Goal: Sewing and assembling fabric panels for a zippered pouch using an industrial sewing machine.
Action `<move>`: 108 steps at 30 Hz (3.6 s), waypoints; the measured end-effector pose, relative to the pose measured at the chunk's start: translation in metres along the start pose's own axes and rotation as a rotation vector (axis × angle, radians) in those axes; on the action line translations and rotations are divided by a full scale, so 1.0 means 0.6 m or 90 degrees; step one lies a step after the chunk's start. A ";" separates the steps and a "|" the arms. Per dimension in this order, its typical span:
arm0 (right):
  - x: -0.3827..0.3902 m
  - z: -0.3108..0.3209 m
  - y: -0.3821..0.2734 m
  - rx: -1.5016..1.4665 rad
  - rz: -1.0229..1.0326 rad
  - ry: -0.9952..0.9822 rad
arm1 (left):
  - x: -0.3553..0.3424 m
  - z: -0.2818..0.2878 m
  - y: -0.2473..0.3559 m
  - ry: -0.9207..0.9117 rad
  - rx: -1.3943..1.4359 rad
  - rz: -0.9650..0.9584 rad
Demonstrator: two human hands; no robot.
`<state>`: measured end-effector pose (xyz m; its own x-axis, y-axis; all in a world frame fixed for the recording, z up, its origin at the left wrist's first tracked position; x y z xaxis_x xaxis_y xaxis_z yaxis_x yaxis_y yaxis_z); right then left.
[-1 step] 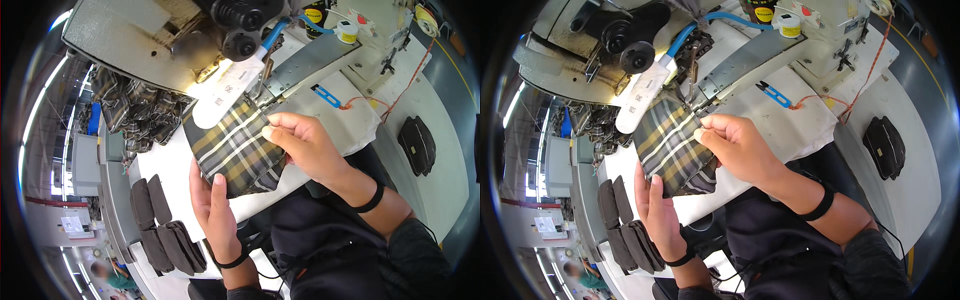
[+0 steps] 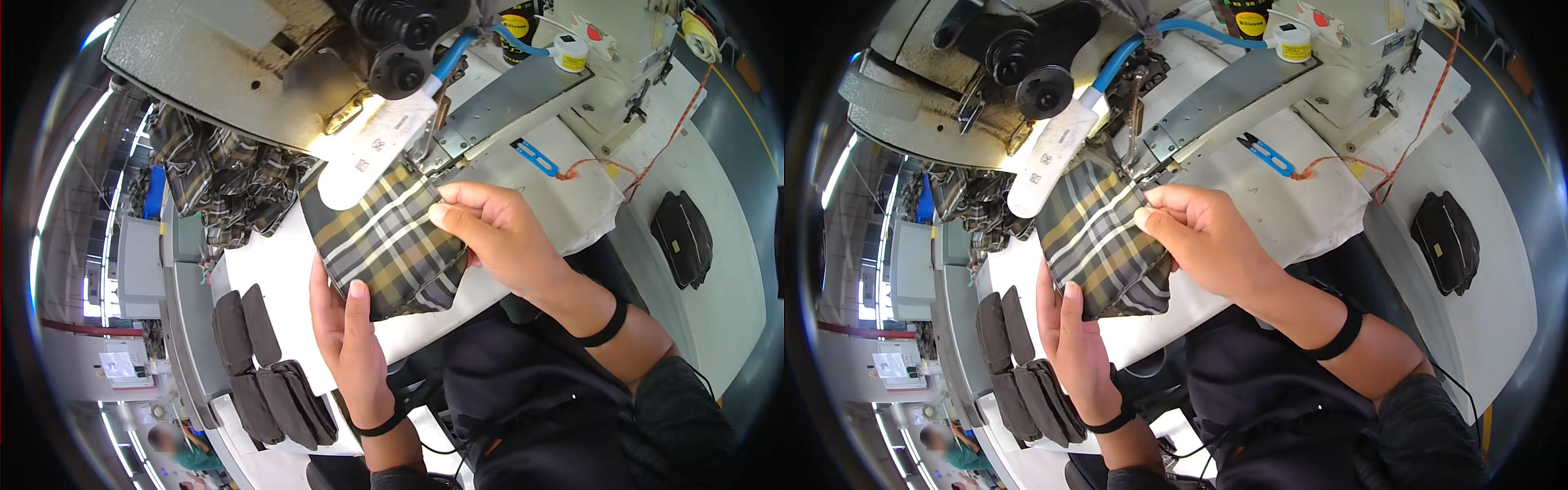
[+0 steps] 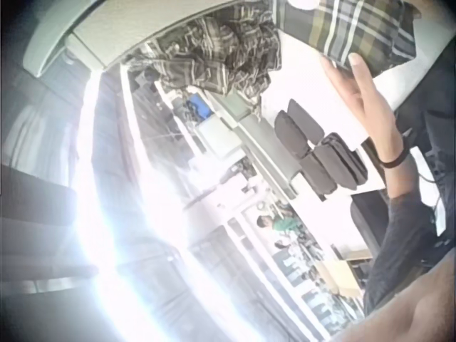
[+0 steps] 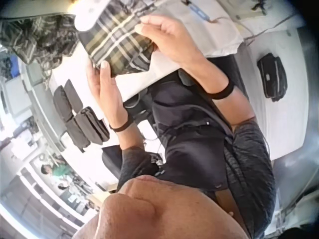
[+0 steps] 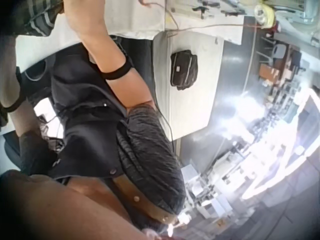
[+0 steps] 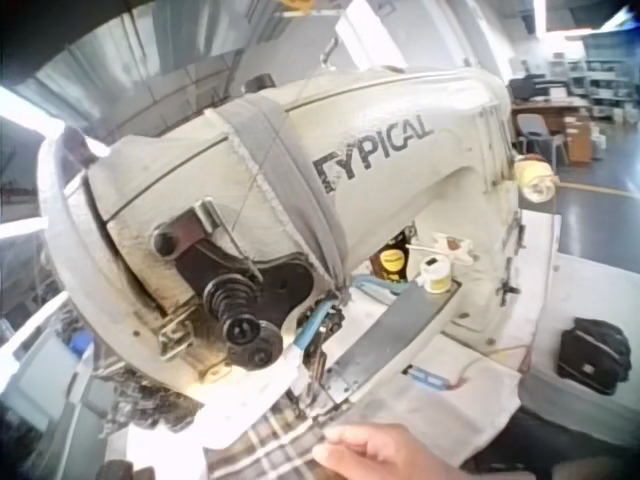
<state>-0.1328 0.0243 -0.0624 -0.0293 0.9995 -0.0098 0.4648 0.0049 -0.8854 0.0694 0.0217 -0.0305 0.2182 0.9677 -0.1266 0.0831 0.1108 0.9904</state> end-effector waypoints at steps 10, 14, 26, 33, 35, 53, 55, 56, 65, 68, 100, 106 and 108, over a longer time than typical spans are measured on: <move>-0.014 0.022 -0.007 0.102 0.041 0.031 | -0.065 0.007 -0.022 0.016 0.007 -0.001; -0.007 0.120 0.008 0.504 0.152 0.127 | -0.072 0.004 -0.033 0.047 0.030 -0.009; -0.072 0.228 0.029 1.259 0.251 0.093 | -0.056 0.022 -0.054 0.023 0.077 0.024; -0.043 0.125 0.009 0.530 0.019 -0.016 | 0.033 0.073 -0.074 0.083 -0.045 0.031; -0.041 0.075 0.013 0.428 -0.058 -0.129 | 0.057 0.083 -0.075 0.094 -0.061 0.032; -0.017 0.121 0.014 0.720 0.122 -0.091 | 0.105 0.124 0.009 -0.092 -0.795 -0.232; -0.006 0.168 0.003 0.835 0.153 -0.015 | 0.105 0.094 0.024 -0.170 -0.856 -0.177; -0.003 0.184 0.002 0.892 0.196 -0.003 | 0.109 0.093 0.014 -0.173 -0.844 -0.142; 0.038 0.111 -0.021 0.940 0.378 -0.180 | 0.103 0.096 -0.032 -0.229 -0.856 -0.109; 0.038 0.027 -0.017 0.960 0.404 -0.313 | 0.101 0.091 -0.034 -0.256 -0.909 -0.308; 0.094 0.078 -0.069 0.964 0.303 -0.420 | 0.084 0.278 0.096 -0.051 -0.789 0.085; 0.195 0.152 -0.040 0.899 0.195 -0.364 | 0.142 0.585 0.100 0.012 -1.097 0.196; 0.220 0.174 -0.021 0.874 0.128 -0.345 | 0.149 0.629 0.085 0.010 -1.134 0.321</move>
<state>-0.2349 0.1532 -0.1011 -0.5279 0.8459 -0.0761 -0.6655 -0.4677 -0.5817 0.4599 0.0287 -0.0123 -0.1151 0.9815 0.1533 -0.9784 -0.0853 -0.1884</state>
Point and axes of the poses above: each hand's wrist, its own x-axis away from the middle knuckle, its own z-axis out of the back of the hand, y = z × x, the point moved 2 cm from there along -x, towards the middle knuckle, and after that the axes turned 8 degrees about -y, right-handed, at the moved point
